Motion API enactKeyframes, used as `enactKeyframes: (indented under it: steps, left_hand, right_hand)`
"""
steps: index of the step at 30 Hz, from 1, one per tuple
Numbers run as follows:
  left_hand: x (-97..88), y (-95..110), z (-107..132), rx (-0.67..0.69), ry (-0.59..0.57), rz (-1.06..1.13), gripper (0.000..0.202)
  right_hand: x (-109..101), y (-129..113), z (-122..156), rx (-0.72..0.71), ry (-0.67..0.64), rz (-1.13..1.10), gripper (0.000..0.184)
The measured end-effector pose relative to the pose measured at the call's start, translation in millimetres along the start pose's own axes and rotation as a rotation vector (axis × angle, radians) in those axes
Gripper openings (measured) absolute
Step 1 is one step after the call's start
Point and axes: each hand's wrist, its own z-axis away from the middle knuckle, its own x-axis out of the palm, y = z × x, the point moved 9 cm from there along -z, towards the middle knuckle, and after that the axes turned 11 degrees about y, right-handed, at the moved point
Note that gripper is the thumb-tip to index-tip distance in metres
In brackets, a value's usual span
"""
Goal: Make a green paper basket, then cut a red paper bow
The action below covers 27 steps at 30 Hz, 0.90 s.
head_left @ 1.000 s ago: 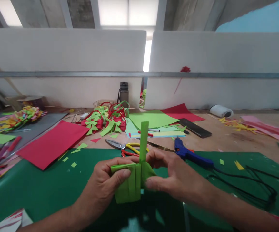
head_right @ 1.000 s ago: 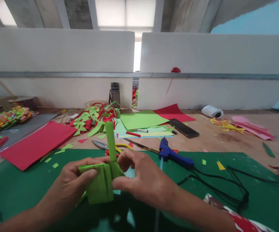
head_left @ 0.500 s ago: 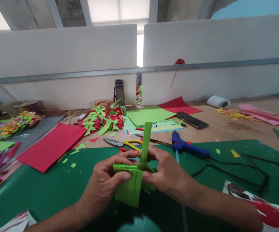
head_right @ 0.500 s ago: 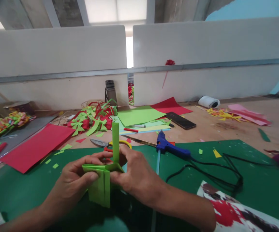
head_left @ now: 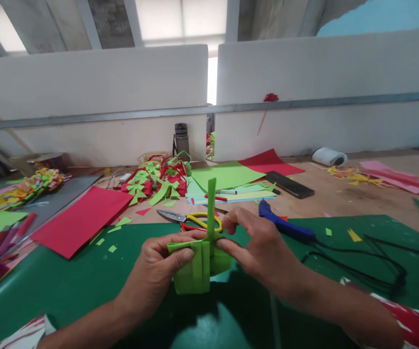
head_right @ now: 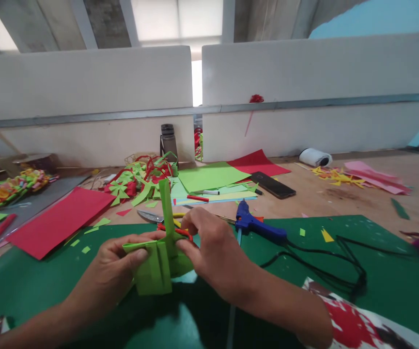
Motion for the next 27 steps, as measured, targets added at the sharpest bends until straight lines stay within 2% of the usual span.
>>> enactKeyframes:
  steps: [3,5,9,11,14,17,20,23,27]
  left_hand:
    - [-1.7,8.9,0.0,0.052,0.011,-0.046,0.012]
    - [-2.6,15.0,0.4,0.081,0.026,-0.067,0.010]
    - [-2.0,12.5,-2.0,0.003,0.056,-0.014,0.013]
    - [-0.9,7.6,-5.3,-0.068,0.075,0.077,0.014]
    - [-1.1,3.4,-12.0,-0.150,0.125,0.197,0.021]
    - [-1.9,1.0,-19.5,-0.216,0.152,0.223,0.026]
    - [-6.5,-0.2,-26.9,-0.231,0.186,0.230,0.022]
    - [-10.5,-4.7,-30.8,-0.244,0.219,0.220,0.022]
    - [-10.7,-9.7,-31.7,-0.257,0.241,0.205,0.019]
  right_hand:
    - [-3.1,-16.0,3.7,-0.274,0.061,0.108,0.017]
    - [2.0,-21.1,8.5,-0.383,0.046,0.195,0.022]
    - [8.1,-23.4,10.2,-0.413,0.009,0.265,0.027]
    - [7.0,-19.1,5.3,-0.316,-0.012,0.193,0.022]
    - [9.7,4.0,-3.3,0.013,-0.074,0.010,0.006]
    - [32.5,23.8,1.9,0.359,-0.238,-0.323,0.036]
    - [59.0,23.8,15.9,0.609,-0.416,-0.671,0.050]
    - [69.6,22.6,26.5,0.756,-0.483,-0.784,0.055]
    - [68.5,27.1,29.6,0.783,-0.462,-0.745,0.050]
